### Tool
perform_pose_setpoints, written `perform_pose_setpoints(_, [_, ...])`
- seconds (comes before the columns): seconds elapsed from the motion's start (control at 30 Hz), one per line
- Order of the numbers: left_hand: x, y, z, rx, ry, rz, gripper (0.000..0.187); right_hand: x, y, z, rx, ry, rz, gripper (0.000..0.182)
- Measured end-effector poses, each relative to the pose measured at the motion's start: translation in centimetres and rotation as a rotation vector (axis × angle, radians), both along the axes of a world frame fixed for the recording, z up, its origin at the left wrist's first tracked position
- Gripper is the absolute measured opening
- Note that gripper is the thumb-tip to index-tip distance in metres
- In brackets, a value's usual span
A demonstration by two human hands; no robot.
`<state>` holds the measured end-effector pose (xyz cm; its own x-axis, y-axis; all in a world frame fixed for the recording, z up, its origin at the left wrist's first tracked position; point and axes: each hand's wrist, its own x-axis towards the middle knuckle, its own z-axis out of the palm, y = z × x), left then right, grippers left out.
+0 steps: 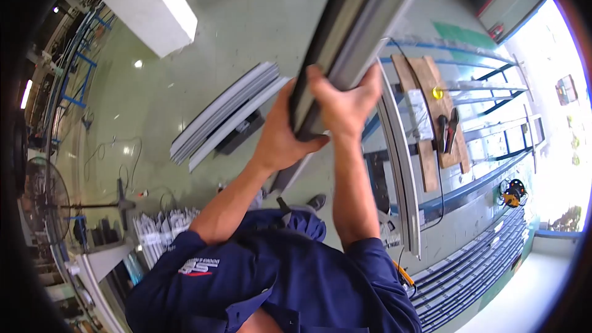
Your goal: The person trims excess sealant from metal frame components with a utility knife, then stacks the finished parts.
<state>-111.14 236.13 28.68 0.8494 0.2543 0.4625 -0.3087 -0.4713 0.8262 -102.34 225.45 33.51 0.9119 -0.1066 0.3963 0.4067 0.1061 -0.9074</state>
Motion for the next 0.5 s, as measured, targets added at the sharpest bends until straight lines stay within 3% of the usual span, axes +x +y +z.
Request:
perform_pose_setpoints(0.03, [-0.1, 2.5, 0.6, -0.034, -0.02, 0.014, 0.103, 0.1, 3.1, -0.2, 0.02, 0.055, 0.019, 0.063])
perform_pose_setpoints(0.17, [-1.2, 14.4, -0.2, -0.121, 0.039, -0.011, 0.095, -1.3, 14.7, -1.2, 0.125, 0.06, 0.141, 0.07])
perform_pose_setpoints(0.27, [-2.9, 23.3, -0.2, -0.16, 0.123, -0.031, 0.094, -2.5, 23.3, -2.4, 0.036, 0.047, 0.137, 0.077])
perform_pose_setpoints(0.37, [-4.9, 32.1, 0.5, -0.172, 0.166, -0.058, 0.095, -3.1, 30.6, -2.7, 0.334, 0.113, 0.405, 0.077])
perform_pose_setpoints(0.5, [-7.4, 42.5, -0.7, -0.177, 0.255, -0.082, 0.096, 1.3, 38.4, -2.8, 0.404, 0.235, 0.571, 0.064])
